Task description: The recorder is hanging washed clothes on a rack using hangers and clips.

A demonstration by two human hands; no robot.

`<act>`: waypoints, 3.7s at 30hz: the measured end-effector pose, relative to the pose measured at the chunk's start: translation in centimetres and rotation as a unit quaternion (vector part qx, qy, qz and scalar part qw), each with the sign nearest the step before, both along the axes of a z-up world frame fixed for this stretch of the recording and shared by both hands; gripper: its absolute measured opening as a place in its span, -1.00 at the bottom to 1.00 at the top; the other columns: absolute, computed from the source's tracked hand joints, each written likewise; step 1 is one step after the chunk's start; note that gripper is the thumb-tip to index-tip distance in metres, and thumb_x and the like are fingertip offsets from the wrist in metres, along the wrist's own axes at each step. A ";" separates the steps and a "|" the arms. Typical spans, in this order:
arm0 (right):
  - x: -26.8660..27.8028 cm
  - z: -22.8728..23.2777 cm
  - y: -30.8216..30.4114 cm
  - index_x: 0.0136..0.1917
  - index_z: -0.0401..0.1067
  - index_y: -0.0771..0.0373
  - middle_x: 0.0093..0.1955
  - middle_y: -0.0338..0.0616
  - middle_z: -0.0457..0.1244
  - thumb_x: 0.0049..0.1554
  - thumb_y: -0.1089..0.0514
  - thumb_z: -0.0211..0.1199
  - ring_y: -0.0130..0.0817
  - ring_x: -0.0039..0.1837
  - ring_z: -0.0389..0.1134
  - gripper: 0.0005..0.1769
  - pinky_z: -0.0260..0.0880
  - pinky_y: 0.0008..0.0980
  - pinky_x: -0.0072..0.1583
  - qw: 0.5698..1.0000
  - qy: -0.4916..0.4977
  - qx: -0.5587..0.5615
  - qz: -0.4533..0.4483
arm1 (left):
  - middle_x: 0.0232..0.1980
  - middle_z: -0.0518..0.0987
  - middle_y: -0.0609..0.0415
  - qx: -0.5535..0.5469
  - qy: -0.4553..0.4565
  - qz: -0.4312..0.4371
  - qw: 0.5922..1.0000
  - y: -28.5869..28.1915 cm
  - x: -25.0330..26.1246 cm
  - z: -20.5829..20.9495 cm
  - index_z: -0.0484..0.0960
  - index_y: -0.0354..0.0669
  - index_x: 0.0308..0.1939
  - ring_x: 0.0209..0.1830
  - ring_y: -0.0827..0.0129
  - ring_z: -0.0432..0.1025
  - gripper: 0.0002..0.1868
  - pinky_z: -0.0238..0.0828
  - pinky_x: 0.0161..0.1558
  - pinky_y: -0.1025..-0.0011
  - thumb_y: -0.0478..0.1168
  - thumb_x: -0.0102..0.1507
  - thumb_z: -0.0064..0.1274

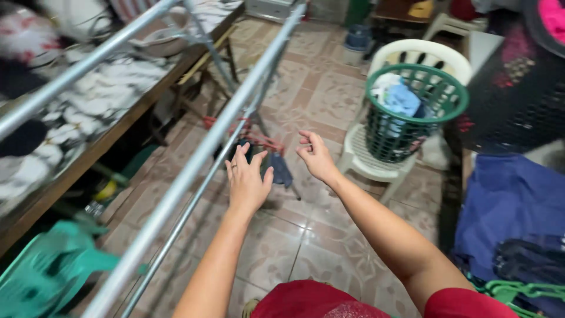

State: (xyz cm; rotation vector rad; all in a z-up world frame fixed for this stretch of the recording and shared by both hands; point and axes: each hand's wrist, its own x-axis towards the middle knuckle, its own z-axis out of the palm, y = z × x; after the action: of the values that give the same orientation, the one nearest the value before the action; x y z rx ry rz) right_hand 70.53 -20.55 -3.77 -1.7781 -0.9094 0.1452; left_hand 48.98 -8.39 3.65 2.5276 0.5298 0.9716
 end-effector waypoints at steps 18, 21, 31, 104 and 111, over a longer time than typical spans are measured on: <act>17.9 -5.5 -23.1 0.33 0.40 0.18 0.12 -0.13 0.35 0.13 0.12 0.33 -0.42 0.04 0.38 -0.51 0.43 -0.36 0.06 0.963 0.126 -0.034 -0.236 | 0.42 0.24 -0.25 -0.066 0.144 -0.243 0.957 -12.6 29.9 -5.9 0.61 0.00 0.16 0.43 -0.19 0.18 -0.50 0.01 0.37 -0.26 -0.04 0.15 0.27; 21.3 -6.8 -24.9 0.27 0.44 0.19 0.11 -0.13 0.34 0.14 0.12 0.33 -0.37 0.06 0.39 -0.57 0.44 -0.36 0.11 0.959 0.086 -0.039 -0.267 | 0.43 0.25 -0.24 -0.079 0.182 -0.265 0.944 -13.6 34.6 -7.2 0.63 0.03 0.15 0.39 -0.20 0.22 -0.50 0.04 0.38 -0.16 -0.03 0.14 0.28; 35.1 -8.2 -24.3 0.17 0.50 0.21 0.04 -0.06 0.32 0.12 0.12 0.33 -0.25 0.04 0.42 -0.65 0.44 -0.30 0.10 0.930 0.047 -0.135 -0.340 | 0.37 0.30 -0.29 -0.150 0.190 -0.319 0.916 -14.7 56.5 -14.9 0.59 -0.09 0.18 0.35 -0.19 0.29 -0.48 0.28 0.31 0.15 -0.08 0.16 0.27; 31.8 18.7 -32.0 0.10 0.59 0.24 -0.02 -0.23 0.44 0.04 0.19 0.40 -0.49 0.03 0.42 -0.67 0.40 -0.41 0.08 0.982 -0.010 -0.185 0.029 | -0.06 0.56 0.19 -0.203 0.067 -0.489 0.845 -9.7 42.7 8.1 0.57 -0.15 0.05 -0.04 0.56 0.39 -0.41 0.36 0.01 0.50 -0.18 0.00 0.47; 28.4 14.8 -31.5 0.08 0.61 0.13 -0.01 -0.15 0.43 0.09 0.06 0.39 -0.28 0.09 0.43 -0.72 0.38 -0.28 0.19 0.984 -0.127 -0.123 -0.009 | -0.16 0.70 0.35 -0.324 0.308 -0.599 0.664 -17.3 42.7 0.7 0.72 -0.10 -0.01 -0.15 0.63 0.47 -0.66 0.46 0.02 0.48 -0.16 0.15 0.35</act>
State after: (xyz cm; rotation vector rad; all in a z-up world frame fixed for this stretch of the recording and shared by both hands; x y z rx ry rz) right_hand 98.90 -52.02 11.02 -2.0678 -1.0930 0.0186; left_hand 91.64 -25.69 4.34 1.7749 -0.5718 -0.5231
